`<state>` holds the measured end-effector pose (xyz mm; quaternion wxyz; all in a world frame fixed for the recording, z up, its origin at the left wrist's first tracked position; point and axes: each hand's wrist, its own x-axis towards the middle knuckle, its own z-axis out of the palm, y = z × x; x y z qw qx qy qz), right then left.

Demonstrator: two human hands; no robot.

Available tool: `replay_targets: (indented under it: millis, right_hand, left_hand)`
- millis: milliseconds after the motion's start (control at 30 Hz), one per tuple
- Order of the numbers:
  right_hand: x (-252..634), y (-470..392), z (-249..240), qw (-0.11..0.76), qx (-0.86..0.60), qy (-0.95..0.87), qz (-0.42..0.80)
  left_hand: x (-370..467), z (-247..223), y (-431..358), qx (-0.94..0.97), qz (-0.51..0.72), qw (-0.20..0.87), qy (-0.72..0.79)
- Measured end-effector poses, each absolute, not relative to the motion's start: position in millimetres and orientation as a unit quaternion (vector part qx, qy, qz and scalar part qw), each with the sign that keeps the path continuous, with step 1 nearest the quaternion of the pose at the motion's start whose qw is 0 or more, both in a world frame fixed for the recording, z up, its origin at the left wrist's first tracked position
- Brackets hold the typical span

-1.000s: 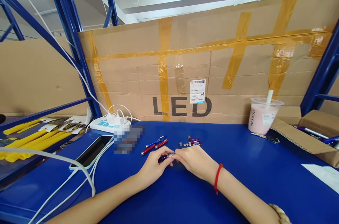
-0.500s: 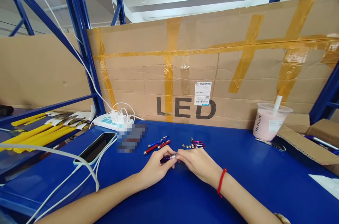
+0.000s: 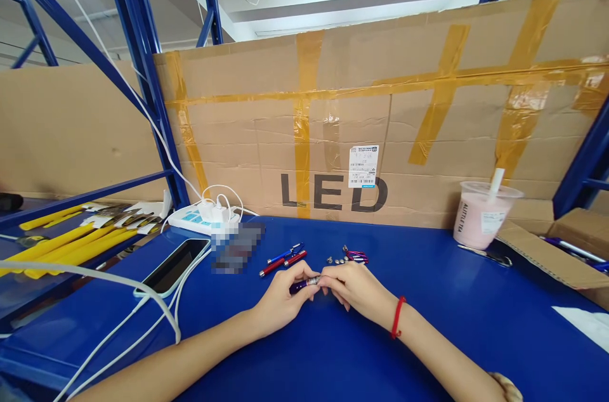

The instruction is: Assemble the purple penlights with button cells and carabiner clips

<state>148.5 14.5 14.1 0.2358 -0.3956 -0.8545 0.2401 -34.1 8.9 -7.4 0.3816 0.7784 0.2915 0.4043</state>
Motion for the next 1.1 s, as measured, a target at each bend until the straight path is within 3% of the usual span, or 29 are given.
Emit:
replay_targets:
  millis: [167,400,867,1100]
  right_hand:
    - [151,19,12,0.256,-0.388,-0.802,0.376]
    - [153,18,17,0.249,-0.374,-0.771,0.452]
    - [158,18,16,0.234,-0.357,-0.778,0.461]
    - [149,14,13,0.235,-0.351,-0.826,0.373]
  left_hand:
    - [-37,-5,8,0.804,0.373,0.357,0.295]
    - [-39,-2,6,0.827,0.354,0.334,0.281]
    - [-42,-2,4,0.856,0.307,0.317,0.267]
    - [-44,-3,5,0.864,0.317,0.271,0.281]
